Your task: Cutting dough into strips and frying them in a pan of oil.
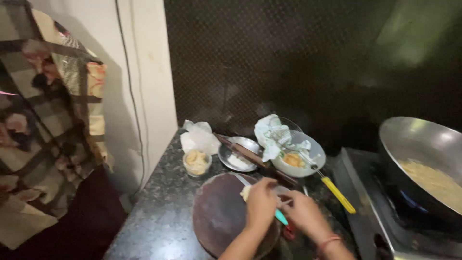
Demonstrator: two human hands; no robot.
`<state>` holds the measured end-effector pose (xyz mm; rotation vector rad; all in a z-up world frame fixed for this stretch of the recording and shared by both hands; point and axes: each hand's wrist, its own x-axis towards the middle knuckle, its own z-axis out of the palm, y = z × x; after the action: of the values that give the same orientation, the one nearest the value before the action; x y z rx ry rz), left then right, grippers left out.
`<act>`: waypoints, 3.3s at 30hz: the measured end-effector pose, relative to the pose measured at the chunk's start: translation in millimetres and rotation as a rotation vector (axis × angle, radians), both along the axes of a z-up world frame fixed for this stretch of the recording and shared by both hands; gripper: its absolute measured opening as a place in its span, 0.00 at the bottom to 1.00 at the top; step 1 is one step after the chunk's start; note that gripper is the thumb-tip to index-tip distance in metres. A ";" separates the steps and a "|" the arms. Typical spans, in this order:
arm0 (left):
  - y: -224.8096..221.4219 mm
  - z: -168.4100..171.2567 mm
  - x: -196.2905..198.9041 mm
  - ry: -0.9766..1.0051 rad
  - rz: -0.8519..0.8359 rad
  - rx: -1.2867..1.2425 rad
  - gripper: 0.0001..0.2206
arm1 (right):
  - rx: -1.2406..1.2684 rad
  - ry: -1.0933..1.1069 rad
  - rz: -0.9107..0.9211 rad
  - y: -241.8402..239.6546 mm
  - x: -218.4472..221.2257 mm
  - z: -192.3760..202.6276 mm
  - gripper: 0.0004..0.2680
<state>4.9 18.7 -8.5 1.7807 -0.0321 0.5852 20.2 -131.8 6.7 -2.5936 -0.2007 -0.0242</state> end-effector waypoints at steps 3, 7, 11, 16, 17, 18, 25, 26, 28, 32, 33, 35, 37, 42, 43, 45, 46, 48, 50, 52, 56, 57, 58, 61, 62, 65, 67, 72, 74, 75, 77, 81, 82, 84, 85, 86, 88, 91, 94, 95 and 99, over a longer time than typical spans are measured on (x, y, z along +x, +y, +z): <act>49.9 -46.9 17.3 0.051 0.135 -0.036 0.13 | 0.078 -0.259 0.175 43.3 24.0 -35.5 0.15; 101.0 -90.1 23.8 0.215 0.261 0.000 0.11 | 0.063 -0.257 0.135 82.1 37.2 -66.3 0.17; 134.5 -101.8 20.6 0.383 0.172 -0.091 0.13 | -0.065 -0.118 0.055 116.2 12.6 -33.9 0.17; 140.9 -85.4 14.0 0.467 0.086 -0.119 0.14 | -0.064 -0.228 0.195 127.1 5.5 -38.3 0.18; 140.9 -74.6 7.6 0.481 0.084 -0.097 0.13 | -0.122 -0.249 0.229 126.2 10.1 -55.1 0.14; 140.6 -63.7 2.0 0.493 0.079 -0.077 0.13 | -0.184 -0.273 0.261 125.0 15.2 -71.5 0.11; 133.5 -133.1 29.8 0.229 0.000 -0.334 0.12 | -0.256 -0.349 0.313 141.7 35.8 -66.1 0.09; 135.3 -133.2 28.1 0.227 -0.015 -0.373 0.12 | -0.175 -0.291 0.225 145.3 36.8 -60.9 0.08; 140.8 -123.3 23.7 0.227 -0.027 -0.412 0.12 | -0.093 -0.231 0.138 147.1 42.8 -58.3 0.07; 172.9 -70.8 31.0 0.160 0.338 -0.046 0.11 | 0.170 0.051 0.195 131.7 81.0 -107.0 0.16; 184.0 -56.3 35.0 0.162 0.434 0.106 0.10 | 0.219 0.003 0.375 124.3 92.7 -130.5 0.20; 204.1 -39.9 50.7 0.184 0.477 0.114 0.12 | 0.125 0.000 0.314 143.7 66.5 -80.2 0.19; 223.3 -44.3 76.0 0.207 0.516 0.124 0.13 | 0.033 -0.004 0.249 153.0 59.2 -55.2 0.19; 254.6 -85.8 131.8 0.251 0.225 0.188 0.46 | 0.141 -0.003 0.182 172.0 87.6 -24.4 0.17; 252.3 -77.3 125.3 0.248 0.224 0.188 0.46 | 0.141 -0.006 0.181 179.9 94.8 -18.4 0.17; 250.6 -60.9 111.3 0.348 0.204 0.233 0.56 | 0.042 -0.137 0.260 198.2 108.6 -7.1 0.16; 249.6 -60.4 110.7 0.346 0.206 0.236 0.56 | 0.045 -0.139 0.261 208.9 114.0 -5.7 0.16; 247.0 -60.1 108.6 0.316 0.237 0.242 0.48 | -0.003 -0.192 0.335 230.0 123.9 -3.2 0.17; 246.8 -61.4 110.2 0.320 0.230 0.231 0.47 | -0.096 -0.222 0.343 249.5 134.4 -7.4 0.17; 246.4 -69.8 114.0 0.324 0.224 0.218 0.46 | -0.190 -0.250 0.351 263.3 139.8 -9.2 0.16; 250.4 -79.3 119.0 0.196 0.242 0.230 0.42 | -0.364 -0.242 0.302 280.8 142.1 -3.9 0.17; 251.3 -77.1 117.9 0.188 0.214 0.219 0.44 | -0.438 -0.247 0.286 284.3 142.4 -1.8 0.17; 251.5 -77.9 117.7 0.191 0.215 0.220 0.44 | -0.437 -0.244 0.288 283.9 144.7 -1.1 0.17; 250.4 -74.3 111.1 0.184 0.239 0.225 0.42 | -0.323 -0.385 0.391 279.9 149.0 -6.4 0.11; 250.2 -66.2 108.0 0.227 0.222 0.219 0.42 | -0.141 -0.358 0.378 277.8 151.9 -10.2 0.08; 250.4 -47.9 100.3 0.317 0.197 0.211 0.44 | 0.286 -0.186 0.290 272.7 158.7 0.6 0.07; 248.6 -47.0 96.1 0.370 0.185 0.210 0.46 | 0.528 -0.035 0.206 262.9 169.2 -0.6 0.07; 245.5 -55.2 97.6 0.248 0.221 0.218 0.48 | -0.062 -0.249 0.332 248.6 154.5 16.5 0.07; 244.1 -52.5 96.2 0.258 0.229 0.211 0.47 | -0.174 -0.318 0.353 254.7 153.0 0.8 0.07; 244.2 -51.0 95.6 0.270 0.236 0.205 0.47 | -0.286 -0.385 0.373 258.5 152.4 -6.9 0.06; 243.3 -55.8 96.8 0.258 0.238 0.203 0.45 | -0.317 -0.339 0.371 266.7 155.6 -25.1 0.06; 240.3 -57.9 97.9 0.247 0.254 0.140 0.39 | -0.348 -0.193 0.319 286.0 148.6 -22.1 0.12; 241.1 -59.7 100.2 0.246 0.259 0.141 0.39 | -0.347 -0.195 0.324 288.4 150.6 -24.4 0.12; 241.8 -64.8 102.8 0.225 0.271 0.158 0.40 | -0.363 -0.187 0.246 292.2 152.7 -30.4 0.12; 243.2 -62.8 101.4 0.227 0.274 0.158 0.40 | -0.363 -0.186 0.250 295.6 150.3 -26.8 0.12; 242.1 -60.9 100.0 0.224 0.265 0.155 0.41 | -0.375 -0.207 0.251 296.3 147.6 -23.1 0.12; 240.8 -60.4 98.1 0.223 0.257 0.153 0.42 | -0.387 -0.227 0.255 296.1 144.0 -18.6 0.12; 243.8 -61.4 97.3 0.219 0.247 0.176 0.42 | -0.355 -0.203 0.296 293.6 148.0 -17.8 0.11; 243.3 -56.8 96.7 0.254 0.245 0.185 0.41 | -0.221 -0.105 0.357 279.9 166.7 -22.6 0.09; 244.5 -52.9 94.9 0.281 0.229 0.186 0.42 | -0.168 -0.043 0.372 275.1 174.1 -24.0 0.10; 242.5 -49.6 92.0 0.324 0.189 0.193 0.43 | 0.042 0.252 0.339 263.7 172.3 -12.3 0.09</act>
<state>96.9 261.3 -58.1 2.0631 0.3149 0.4318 192.5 131.9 -5.6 -2.4581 -0.5348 0.4122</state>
